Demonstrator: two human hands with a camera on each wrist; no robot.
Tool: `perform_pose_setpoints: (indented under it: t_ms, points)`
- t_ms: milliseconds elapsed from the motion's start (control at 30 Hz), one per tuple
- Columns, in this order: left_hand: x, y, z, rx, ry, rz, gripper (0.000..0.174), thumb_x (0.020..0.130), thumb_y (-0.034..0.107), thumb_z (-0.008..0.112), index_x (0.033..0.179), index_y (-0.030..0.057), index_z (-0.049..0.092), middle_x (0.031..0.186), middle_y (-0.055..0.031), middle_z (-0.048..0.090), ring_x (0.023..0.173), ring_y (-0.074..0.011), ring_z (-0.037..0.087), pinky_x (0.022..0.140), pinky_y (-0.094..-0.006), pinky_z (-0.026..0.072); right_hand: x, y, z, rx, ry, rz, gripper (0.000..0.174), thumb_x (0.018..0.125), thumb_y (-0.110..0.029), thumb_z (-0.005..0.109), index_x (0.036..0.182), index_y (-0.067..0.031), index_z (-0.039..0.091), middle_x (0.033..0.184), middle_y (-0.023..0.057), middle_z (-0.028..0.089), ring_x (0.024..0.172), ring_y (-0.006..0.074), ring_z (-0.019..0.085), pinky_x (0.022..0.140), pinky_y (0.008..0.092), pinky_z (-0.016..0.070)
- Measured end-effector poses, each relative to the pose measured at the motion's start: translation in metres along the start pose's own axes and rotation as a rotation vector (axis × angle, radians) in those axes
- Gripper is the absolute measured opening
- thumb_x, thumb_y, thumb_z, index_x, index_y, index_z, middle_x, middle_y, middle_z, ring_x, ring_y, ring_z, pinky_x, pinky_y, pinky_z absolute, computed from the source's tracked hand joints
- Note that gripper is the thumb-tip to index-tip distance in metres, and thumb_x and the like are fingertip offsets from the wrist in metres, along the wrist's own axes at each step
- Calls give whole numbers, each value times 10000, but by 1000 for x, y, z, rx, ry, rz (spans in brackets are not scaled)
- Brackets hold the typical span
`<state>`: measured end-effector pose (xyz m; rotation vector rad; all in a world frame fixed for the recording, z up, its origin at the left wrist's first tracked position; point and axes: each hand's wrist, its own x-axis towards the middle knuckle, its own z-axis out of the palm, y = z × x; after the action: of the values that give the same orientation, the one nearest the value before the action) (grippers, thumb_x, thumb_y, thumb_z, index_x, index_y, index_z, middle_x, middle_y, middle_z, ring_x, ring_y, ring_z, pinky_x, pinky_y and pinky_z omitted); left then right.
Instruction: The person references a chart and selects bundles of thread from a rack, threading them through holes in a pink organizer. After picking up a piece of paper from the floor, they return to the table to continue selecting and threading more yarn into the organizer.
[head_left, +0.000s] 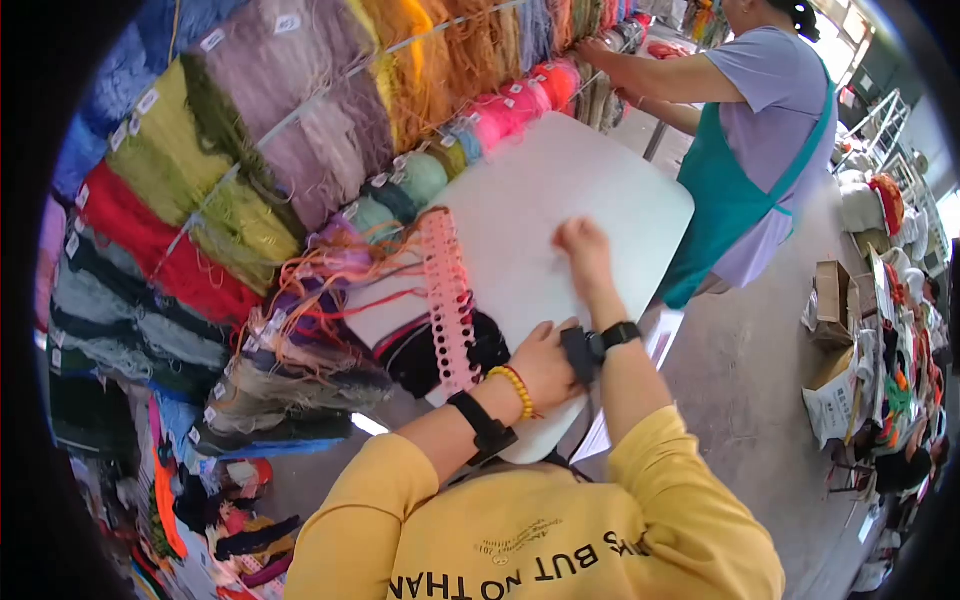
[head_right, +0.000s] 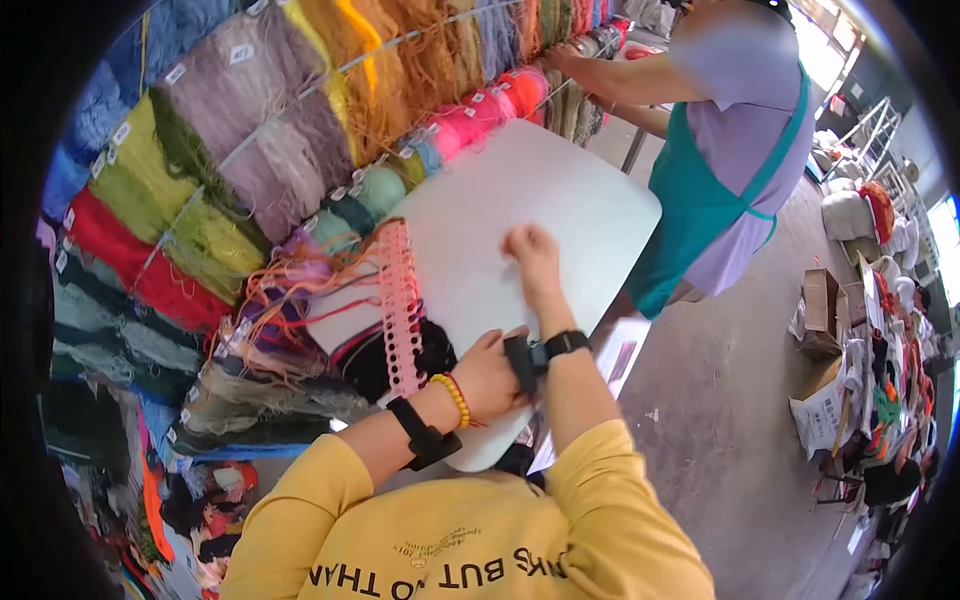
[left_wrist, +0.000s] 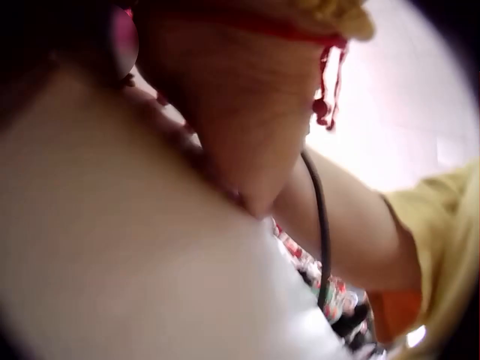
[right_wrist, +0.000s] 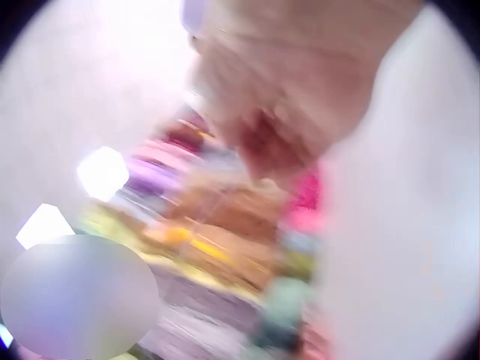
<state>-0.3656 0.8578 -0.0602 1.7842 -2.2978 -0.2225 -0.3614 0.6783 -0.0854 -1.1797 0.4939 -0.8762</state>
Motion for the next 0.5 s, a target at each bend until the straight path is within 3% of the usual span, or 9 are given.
perform_pose_setpoints:
  t_ms: [33,67,167,267,367,500]
  points:
    - [-6,-3,-5,92,78,12,320,766,382,556,944,130,640,1130,-61,525,1150,-273,403,958,-482,306,8,-4,1,25,29,3,161,867,-157,518,796,-17,551,708,53,568,665,131,548,648,268,451]
    - [-5,-3,-8,58,-17,-15,385,787,441,511,1017,161,642,1198,-61,512,1236,-269,332,1007,-499,248,7,-5,-6,51,79,19,151,860,-149,522,802,-13,556,715,56,570,661,129,554,646,266,455]
    - [-4,-3,3,77,-19,-48,472,834,467,454,1181,160,540,1285,-72,440,1268,-280,294,1017,-521,213,7,-4,2,-76,16,61,151,852,-146,526,796,-9,558,717,58,573,664,125,563,655,270,462]
    - [0,-1,-3,106,-108,-51,528,816,470,482,1239,154,475,1308,-85,409,1259,-299,290,1026,-524,195,7,-10,-8,44,-24,132,135,863,-139,526,808,-19,550,721,50,565,664,127,556,659,268,461]
    - [2,1,-3,104,-112,-45,523,838,472,453,1261,164,452,1360,-76,354,1291,-306,244,1035,-520,179,-4,-22,-33,429,-158,232,127,882,-161,519,841,-41,516,777,37,528,704,128,525,693,267,447]
    - [1,2,-7,92,-128,-56,542,847,454,450,1320,198,388,1425,-49,271,1315,-307,201,1043,-514,161,-60,-65,-80,526,-237,193,135,873,-174,530,808,-68,479,771,28,485,685,127,479,689,285,428]
